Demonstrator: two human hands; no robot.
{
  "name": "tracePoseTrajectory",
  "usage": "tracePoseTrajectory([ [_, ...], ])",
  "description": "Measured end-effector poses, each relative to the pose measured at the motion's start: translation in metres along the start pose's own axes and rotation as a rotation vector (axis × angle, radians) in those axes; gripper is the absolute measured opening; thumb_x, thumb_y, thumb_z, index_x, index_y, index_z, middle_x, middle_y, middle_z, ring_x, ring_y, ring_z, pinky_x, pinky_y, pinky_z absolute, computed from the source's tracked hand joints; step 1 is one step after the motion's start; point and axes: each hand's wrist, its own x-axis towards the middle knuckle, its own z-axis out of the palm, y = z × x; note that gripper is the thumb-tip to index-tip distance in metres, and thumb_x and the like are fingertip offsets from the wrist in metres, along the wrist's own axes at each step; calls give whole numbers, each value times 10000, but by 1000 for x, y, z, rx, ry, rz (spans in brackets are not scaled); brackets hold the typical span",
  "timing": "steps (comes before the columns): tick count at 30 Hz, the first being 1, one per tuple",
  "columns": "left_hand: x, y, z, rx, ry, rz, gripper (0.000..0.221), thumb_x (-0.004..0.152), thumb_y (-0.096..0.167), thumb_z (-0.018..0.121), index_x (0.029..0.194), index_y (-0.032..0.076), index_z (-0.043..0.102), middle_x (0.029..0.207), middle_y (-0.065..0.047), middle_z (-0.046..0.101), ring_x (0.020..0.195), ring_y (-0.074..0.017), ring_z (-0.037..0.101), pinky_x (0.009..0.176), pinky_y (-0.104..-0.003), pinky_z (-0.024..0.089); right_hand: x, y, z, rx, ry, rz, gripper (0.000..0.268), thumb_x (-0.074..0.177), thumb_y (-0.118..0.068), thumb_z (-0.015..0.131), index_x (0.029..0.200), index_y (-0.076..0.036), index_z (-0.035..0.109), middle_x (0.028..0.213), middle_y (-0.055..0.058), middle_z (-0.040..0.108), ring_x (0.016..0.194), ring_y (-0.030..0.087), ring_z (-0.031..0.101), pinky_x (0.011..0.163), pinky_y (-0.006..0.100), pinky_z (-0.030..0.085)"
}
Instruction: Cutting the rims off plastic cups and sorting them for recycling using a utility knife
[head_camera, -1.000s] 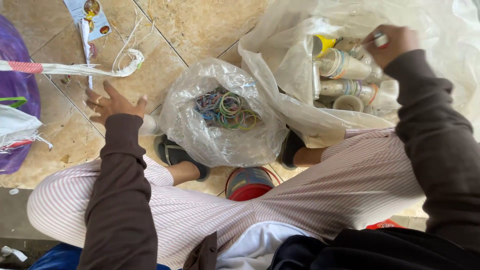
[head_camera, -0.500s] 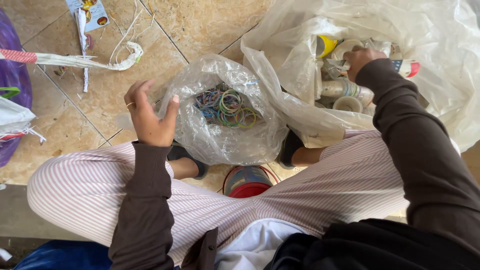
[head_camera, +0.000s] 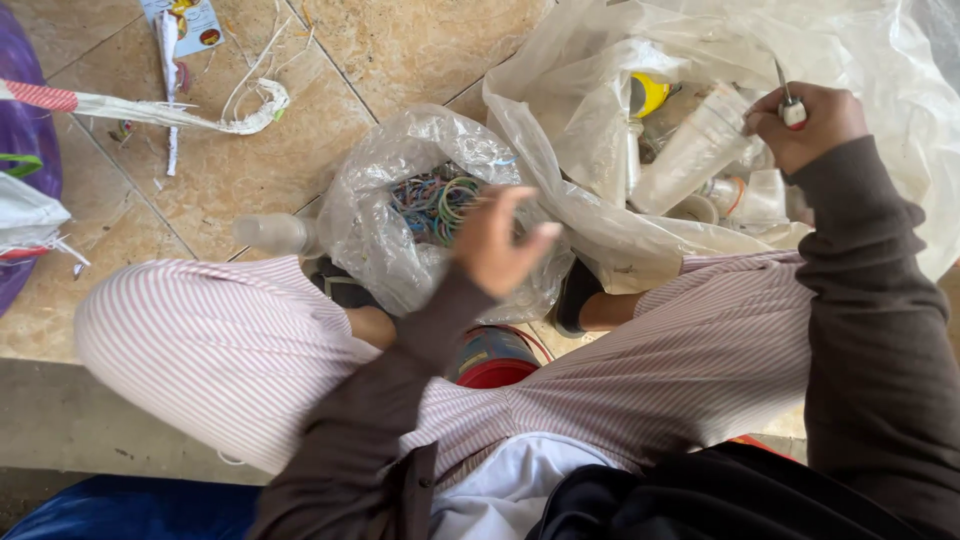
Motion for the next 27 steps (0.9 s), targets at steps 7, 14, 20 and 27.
tracePoseTrajectory([
  [7,38,30,105,-92,-233,-261,1071,655,447,814,1436,-34,260,1142,-258,638,902,-370,721,734,-422,620,-11,-63,30,574,-158,-54,143,920,6,736,1045,40,675,846,123,694,612,173,607,587,279,529],
  [14,31,7,106,-37,-485,-520,812,612,408,776,1288,110,440,1197,-193,676,1160,-410,681,1024,-538,539,8,-22,92,284,-30,-112,291,853,-336,856,1040,-157,723,810,107,676,772,345,664,769,433,506],
  [20,-1,11,47,-429,-274,-452,1091,651,306,895,1497,29,264,1397,-377,516,1235,-567,578,1090,-649,476,47,58,84,-200,-140,88,424,886,-480,754,1067,-96,760,844,207,741,874,482,719,835,536,552],
  [27,-16,9,-17,-477,-26,-74,689,705,208,897,1215,162,436,1320,-111,641,1175,-291,670,1050,-424,511,28,22,92,-295,165,-76,305,1129,-332,665,1183,-34,698,930,241,711,868,448,728,790,513,563],
])
